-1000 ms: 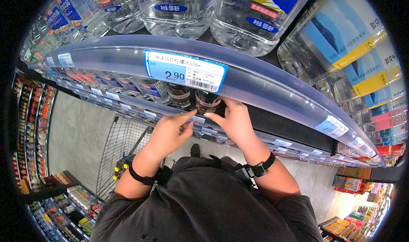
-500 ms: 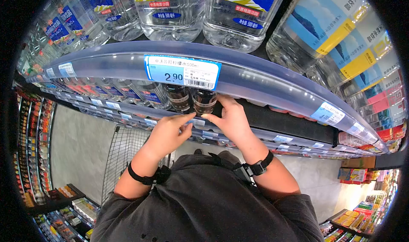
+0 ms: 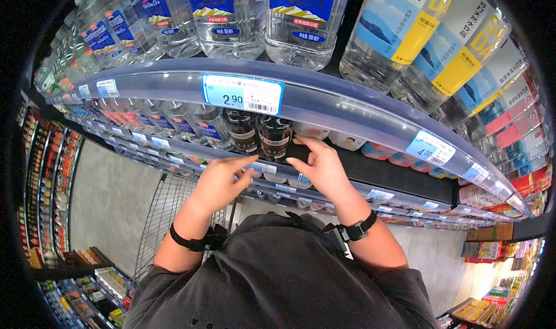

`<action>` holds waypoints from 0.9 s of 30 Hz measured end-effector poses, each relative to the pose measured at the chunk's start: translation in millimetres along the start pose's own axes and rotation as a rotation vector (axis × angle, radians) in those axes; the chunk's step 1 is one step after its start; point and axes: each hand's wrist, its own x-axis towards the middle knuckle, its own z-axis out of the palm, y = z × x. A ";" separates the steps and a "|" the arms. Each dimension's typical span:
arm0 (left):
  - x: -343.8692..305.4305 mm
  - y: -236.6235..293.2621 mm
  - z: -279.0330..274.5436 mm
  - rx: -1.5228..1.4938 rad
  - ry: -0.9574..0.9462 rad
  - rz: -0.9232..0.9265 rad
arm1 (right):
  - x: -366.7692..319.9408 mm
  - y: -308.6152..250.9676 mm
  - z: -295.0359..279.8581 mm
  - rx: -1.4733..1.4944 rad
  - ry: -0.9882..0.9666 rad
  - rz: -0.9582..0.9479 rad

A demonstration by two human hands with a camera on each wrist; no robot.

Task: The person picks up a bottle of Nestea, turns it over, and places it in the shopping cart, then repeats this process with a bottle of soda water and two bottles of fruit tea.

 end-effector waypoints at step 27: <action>-176.6 140.0 85.9 -0.079 0.520 -0.591 | -208.4 163.5 -142.4 0.466 -0.079 0.124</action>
